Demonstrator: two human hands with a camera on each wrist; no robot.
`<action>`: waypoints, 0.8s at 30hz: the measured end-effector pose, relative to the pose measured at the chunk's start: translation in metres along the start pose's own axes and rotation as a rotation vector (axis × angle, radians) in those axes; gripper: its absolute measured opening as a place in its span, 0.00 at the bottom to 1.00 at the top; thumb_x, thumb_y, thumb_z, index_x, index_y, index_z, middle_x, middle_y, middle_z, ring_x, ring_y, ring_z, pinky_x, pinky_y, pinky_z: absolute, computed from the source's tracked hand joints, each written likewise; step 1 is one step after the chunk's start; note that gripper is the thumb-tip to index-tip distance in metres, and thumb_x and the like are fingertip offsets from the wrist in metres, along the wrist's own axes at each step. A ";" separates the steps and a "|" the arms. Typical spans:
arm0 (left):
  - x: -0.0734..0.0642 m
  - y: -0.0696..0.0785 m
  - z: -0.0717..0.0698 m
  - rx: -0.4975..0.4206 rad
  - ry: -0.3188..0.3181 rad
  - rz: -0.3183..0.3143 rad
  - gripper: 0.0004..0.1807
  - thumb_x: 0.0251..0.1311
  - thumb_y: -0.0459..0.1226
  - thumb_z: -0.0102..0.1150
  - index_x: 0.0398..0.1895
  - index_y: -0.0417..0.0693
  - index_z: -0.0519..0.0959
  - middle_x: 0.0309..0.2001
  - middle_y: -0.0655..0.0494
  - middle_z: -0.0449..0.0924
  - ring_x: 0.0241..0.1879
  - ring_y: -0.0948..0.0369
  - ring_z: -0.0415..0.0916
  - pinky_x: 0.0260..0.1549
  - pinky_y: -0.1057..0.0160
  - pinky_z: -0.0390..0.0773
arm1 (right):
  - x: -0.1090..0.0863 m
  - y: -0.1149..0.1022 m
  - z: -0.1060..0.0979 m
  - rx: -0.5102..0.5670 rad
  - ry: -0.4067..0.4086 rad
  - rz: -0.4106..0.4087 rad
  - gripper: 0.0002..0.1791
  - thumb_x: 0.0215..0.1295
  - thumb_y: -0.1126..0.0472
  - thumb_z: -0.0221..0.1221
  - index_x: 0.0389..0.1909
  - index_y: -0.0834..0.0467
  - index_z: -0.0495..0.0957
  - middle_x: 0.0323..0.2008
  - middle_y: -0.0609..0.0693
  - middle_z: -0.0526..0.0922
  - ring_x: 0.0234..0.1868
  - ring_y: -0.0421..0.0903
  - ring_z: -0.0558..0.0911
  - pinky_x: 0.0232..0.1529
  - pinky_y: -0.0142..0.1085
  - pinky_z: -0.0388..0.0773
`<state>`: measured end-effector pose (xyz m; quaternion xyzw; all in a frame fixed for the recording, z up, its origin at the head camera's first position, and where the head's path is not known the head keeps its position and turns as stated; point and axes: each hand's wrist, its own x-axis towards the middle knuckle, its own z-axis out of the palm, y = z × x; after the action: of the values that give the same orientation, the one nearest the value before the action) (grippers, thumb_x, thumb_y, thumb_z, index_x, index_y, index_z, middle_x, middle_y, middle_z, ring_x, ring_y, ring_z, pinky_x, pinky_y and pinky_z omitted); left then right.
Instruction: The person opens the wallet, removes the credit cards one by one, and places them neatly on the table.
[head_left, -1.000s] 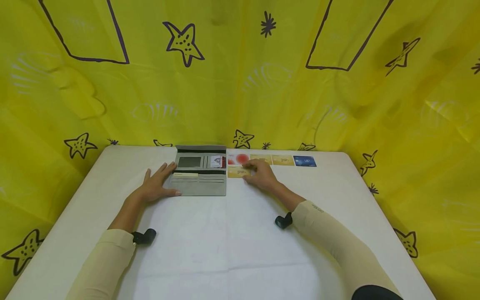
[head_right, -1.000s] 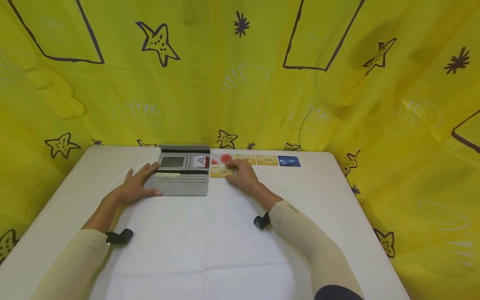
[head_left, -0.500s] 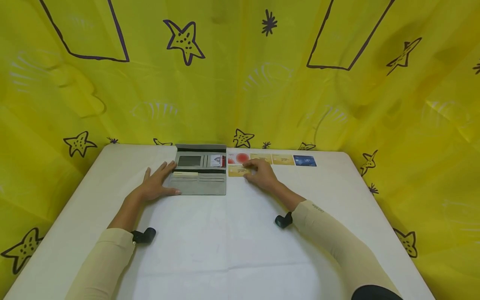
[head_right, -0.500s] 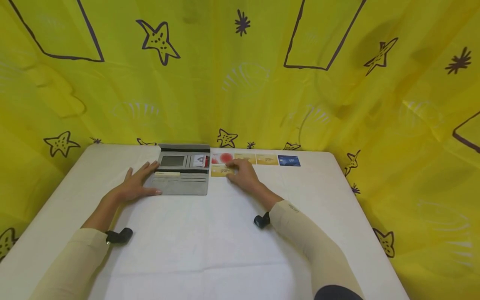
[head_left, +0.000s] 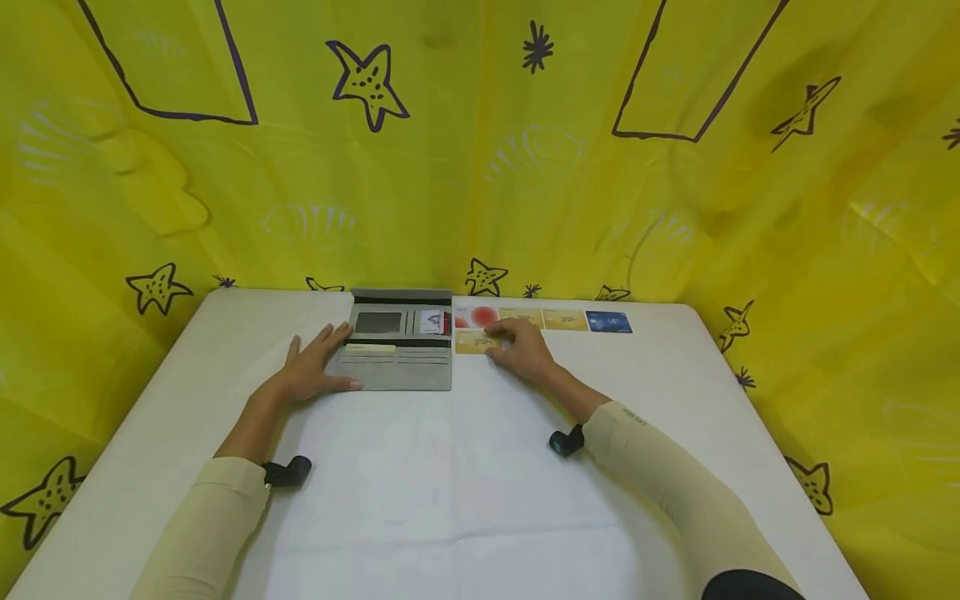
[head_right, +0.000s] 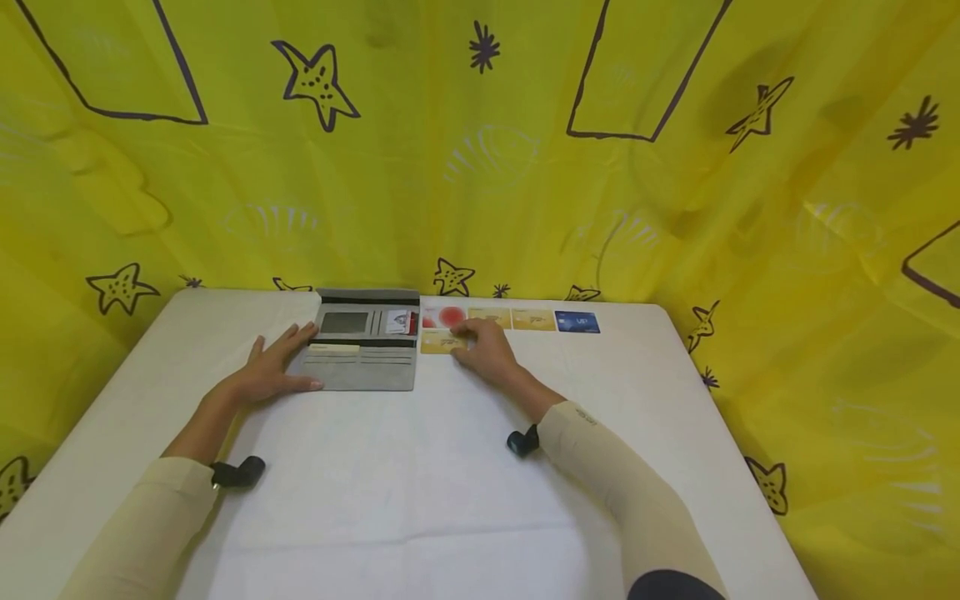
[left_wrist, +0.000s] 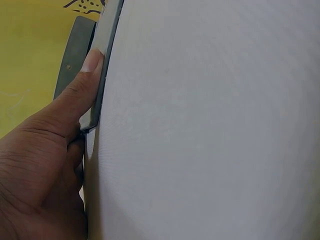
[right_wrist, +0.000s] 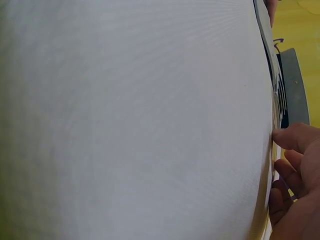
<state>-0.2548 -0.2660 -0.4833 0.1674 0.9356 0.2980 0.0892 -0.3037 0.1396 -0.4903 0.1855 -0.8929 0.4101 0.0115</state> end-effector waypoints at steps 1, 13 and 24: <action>0.000 0.000 0.000 -0.001 0.004 0.002 0.59 0.59 0.52 0.76 0.84 0.38 0.51 0.83 0.35 0.45 0.82 0.36 0.35 0.71 0.29 0.20 | 0.000 0.000 0.000 0.002 0.000 0.000 0.19 0.61 0.68 0.74 0.54 0.64 0.85 0.53 0.56 0.88 0.58 0.54 0.82 0.64 0.46 0.77; -0.002 -0.002 0.000 -0.008 0.013 0.018 0.60 0.59 0.53 0.76 0.84 0.37 0.51 0.83 0.35 0.45 0.82 0.36 0.35 0.71 0.29 0.20 | 0.001 0.003 -0.001 0.017 0.047 0.035 0.26 0.61 0.65 0.74 0.60 0.64 0.81 0.56 0.57 0.83 0.57 0.55 0.79 0.63 0.47 0.77; -0.002 -0.002 0.000 -0.020 0.016 0.018 0.60 0.58 0.51 0.76 0.84 0.37 0.51 0.83 0.34 0.46 0.82 0.37 0.35 0.72 0.31 0.19 | 0.002 -0.001 -0.002 -0.046 0.033 0.049 0.26 0.65 0.65 0.67 0.64 0.65 0.79 0.61 0.58 0.83 0.66 0.56 0.75 0.72 0.50 0.68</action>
<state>-0.2536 -0.2681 -0.4837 0.1723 0.9317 0.3094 0.0808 -0.3060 0.1401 -0.4880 0.1563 -0.9061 0.3925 0.0205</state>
